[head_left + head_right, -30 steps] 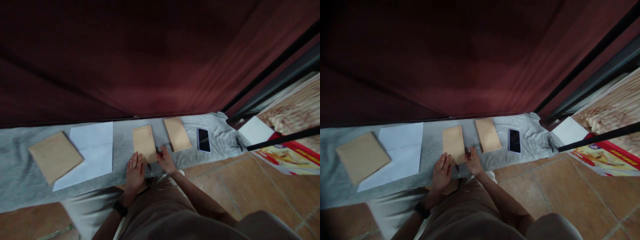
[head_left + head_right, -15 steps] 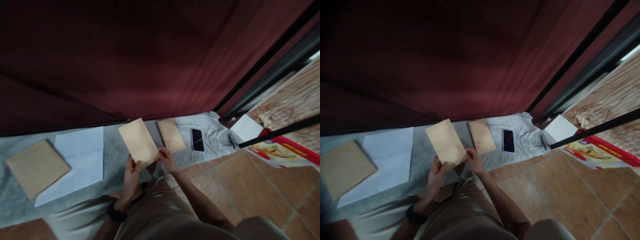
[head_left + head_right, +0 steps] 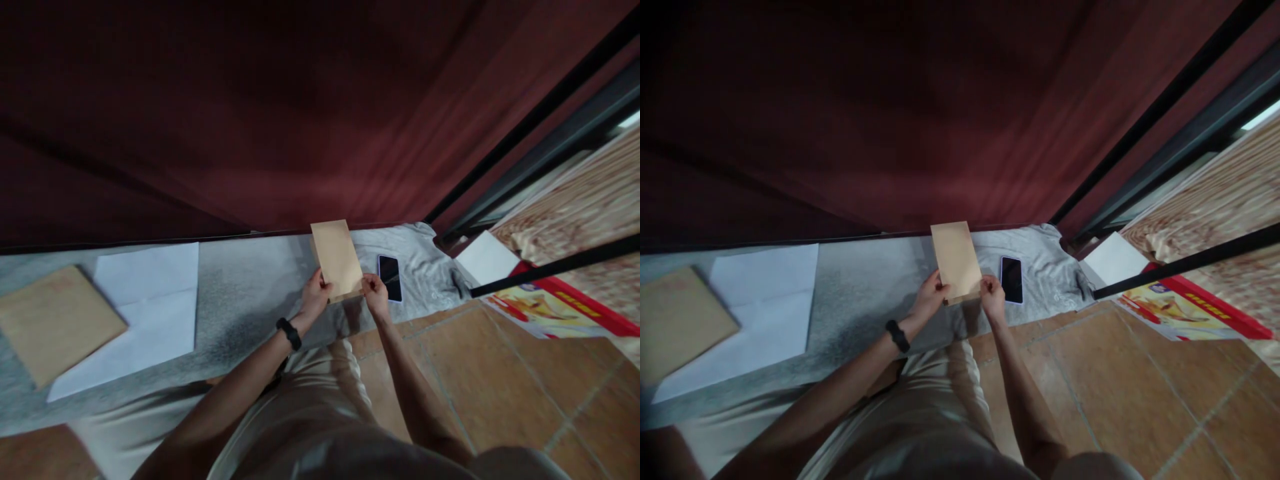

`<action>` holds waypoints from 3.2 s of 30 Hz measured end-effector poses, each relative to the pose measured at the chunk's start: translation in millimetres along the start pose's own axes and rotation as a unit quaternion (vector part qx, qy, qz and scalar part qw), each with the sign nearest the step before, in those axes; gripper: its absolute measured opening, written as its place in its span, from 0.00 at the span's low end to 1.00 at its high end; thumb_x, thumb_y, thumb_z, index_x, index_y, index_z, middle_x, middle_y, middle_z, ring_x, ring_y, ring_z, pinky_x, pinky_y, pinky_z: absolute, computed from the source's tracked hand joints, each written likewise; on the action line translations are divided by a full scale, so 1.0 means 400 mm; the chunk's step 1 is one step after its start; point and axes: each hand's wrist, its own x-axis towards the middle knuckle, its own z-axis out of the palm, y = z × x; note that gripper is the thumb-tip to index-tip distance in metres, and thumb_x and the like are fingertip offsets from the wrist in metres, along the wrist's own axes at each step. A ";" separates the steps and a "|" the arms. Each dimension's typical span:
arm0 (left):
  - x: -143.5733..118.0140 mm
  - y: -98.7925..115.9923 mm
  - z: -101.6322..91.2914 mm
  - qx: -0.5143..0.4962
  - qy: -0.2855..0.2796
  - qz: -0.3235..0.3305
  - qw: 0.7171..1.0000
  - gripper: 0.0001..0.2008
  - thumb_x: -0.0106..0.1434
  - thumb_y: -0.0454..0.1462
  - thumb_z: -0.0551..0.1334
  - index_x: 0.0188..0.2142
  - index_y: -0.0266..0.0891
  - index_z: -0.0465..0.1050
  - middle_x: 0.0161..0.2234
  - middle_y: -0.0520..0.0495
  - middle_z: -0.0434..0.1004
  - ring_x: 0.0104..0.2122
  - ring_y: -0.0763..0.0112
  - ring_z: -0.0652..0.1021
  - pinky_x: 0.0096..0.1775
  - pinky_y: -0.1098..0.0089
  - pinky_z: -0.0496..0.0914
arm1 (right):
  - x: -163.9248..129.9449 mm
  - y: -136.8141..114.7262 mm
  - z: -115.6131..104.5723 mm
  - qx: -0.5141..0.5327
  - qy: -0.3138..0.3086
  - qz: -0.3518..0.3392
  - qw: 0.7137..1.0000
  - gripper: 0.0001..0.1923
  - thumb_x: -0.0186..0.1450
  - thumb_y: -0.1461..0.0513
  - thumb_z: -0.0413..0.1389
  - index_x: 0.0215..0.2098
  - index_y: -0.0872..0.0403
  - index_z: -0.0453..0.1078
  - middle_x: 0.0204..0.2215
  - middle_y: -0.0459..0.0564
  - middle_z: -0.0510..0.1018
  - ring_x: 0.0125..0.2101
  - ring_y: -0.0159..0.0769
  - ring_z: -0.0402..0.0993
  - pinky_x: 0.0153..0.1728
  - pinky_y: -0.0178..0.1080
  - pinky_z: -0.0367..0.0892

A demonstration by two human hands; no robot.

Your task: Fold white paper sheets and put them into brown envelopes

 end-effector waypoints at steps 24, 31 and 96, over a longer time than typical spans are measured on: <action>-0.033 -0.062 0.056 0.117 0.055 -0.004 0.992 0.27 0.58 0.26 0.61 0.57 0.41 0.68 0.40 0.45 0.78 0.41 0.62 0.78 0.42 0.65 0.71 | 0.000 0.066 0.050 -0.081 0.000 -0.058 0.995 0.22 0.71 0.55 0.48 0.55 0.55 0.76 0.50 0.60 0.77 0.52 0.47 0.73 0.59 0.51 0.67; -0.020 -0.080 0.062 0.164 0.045 0.007 0.985 0.28 0.61 0.26 0.59 0.60 0.39 0.67 0.45 0.41 0.79 0.43 0.61 0.80 0.45 0.65 0.73 | -0.010 0.076 0.059 -0.085 0.004 -0.062 0.994 0.24 0.71 0.55 0.48 0.56 0.56 0.75 0.51 0.60 0.77 0.52 0.46 0.73 0.59 0.50 0.68; -0.414 -0.244 -0.607 0.534 0.245 -0.125 0.799 0.32 0.71 0.47 0.57 0.64 0.23 0.68 0.66 0.23 0.66 0.67 0.39 0.67 0.63 0.49 0.64 | -0.342 -0.114 0.358 -0.278 -0.211 -0.378 0.858 0.23 0.75 0.63 0.46 0.67 0.53 0.65 0.62 0.57 0.74 0.60 0.48 0.70 0.63 0.54 0.61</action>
